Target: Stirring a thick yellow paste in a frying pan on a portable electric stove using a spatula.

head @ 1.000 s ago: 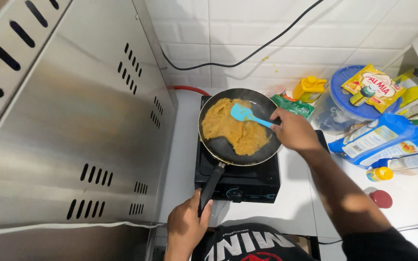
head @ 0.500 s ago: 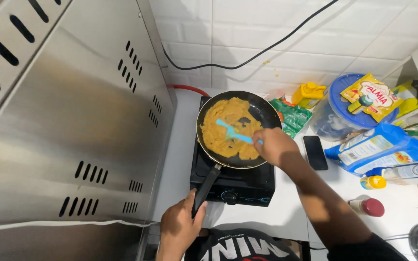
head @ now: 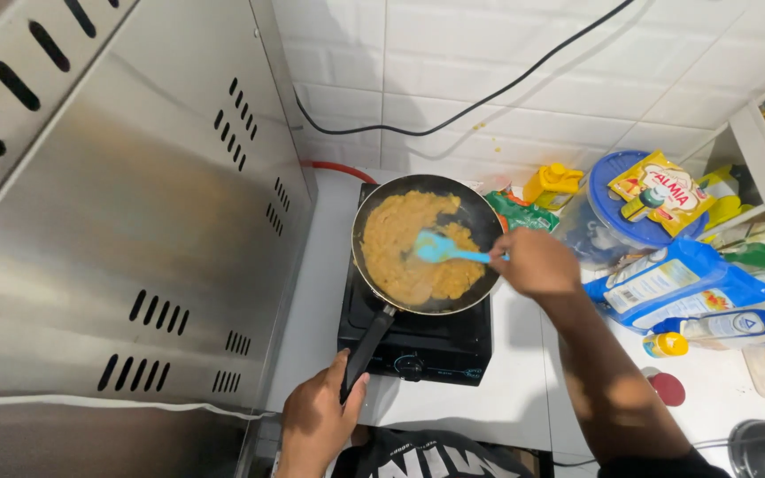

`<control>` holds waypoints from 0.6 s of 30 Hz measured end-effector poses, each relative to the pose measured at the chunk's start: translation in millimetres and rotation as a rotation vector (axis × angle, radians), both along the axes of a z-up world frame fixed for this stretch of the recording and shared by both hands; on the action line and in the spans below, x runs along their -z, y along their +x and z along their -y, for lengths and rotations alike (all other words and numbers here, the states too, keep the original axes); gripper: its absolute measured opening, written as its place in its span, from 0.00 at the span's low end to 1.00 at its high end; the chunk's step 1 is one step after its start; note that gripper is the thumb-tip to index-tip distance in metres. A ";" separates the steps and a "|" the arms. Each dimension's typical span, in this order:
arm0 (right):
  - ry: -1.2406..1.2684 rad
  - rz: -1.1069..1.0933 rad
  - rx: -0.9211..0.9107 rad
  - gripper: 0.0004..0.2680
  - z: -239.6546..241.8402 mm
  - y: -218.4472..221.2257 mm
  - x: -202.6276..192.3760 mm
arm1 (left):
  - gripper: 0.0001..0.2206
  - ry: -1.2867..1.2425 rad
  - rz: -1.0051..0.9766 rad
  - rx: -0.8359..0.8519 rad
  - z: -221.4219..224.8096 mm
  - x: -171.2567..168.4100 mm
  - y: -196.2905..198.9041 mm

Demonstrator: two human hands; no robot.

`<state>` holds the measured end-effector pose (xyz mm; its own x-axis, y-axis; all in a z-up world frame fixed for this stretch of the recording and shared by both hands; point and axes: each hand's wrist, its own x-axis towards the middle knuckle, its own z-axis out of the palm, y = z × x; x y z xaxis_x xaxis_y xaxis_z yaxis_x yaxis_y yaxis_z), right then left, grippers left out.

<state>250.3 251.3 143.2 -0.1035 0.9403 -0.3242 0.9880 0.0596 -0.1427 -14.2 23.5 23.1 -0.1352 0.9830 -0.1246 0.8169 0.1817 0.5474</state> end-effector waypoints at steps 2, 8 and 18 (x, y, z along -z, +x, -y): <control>0.149 0.021 0.033 0.08 -25.2 0.0 26.7 | 0.24 0.073 -0.039 0.007 0.4 4.9 -0.6; -0.011 -0.241 -0.118 0.06 -9.3 -15.8 48.0 | 0.26 0.007 -0.123 0.040 -0.6 -0.6 1.5; -0.059 -0.079 -0.006 0.06 16.7 10.0 41.4 | 0.24 0.096 -0.206 0.034 14.9 5.4 1.1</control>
<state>260.4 234.6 101.8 -0.1368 0.9192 -0.3694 0.9732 0.0551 -0.2232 -13.1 8.6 17.8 -0.1150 0.9934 -0.0030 0.9180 0.1074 0.3817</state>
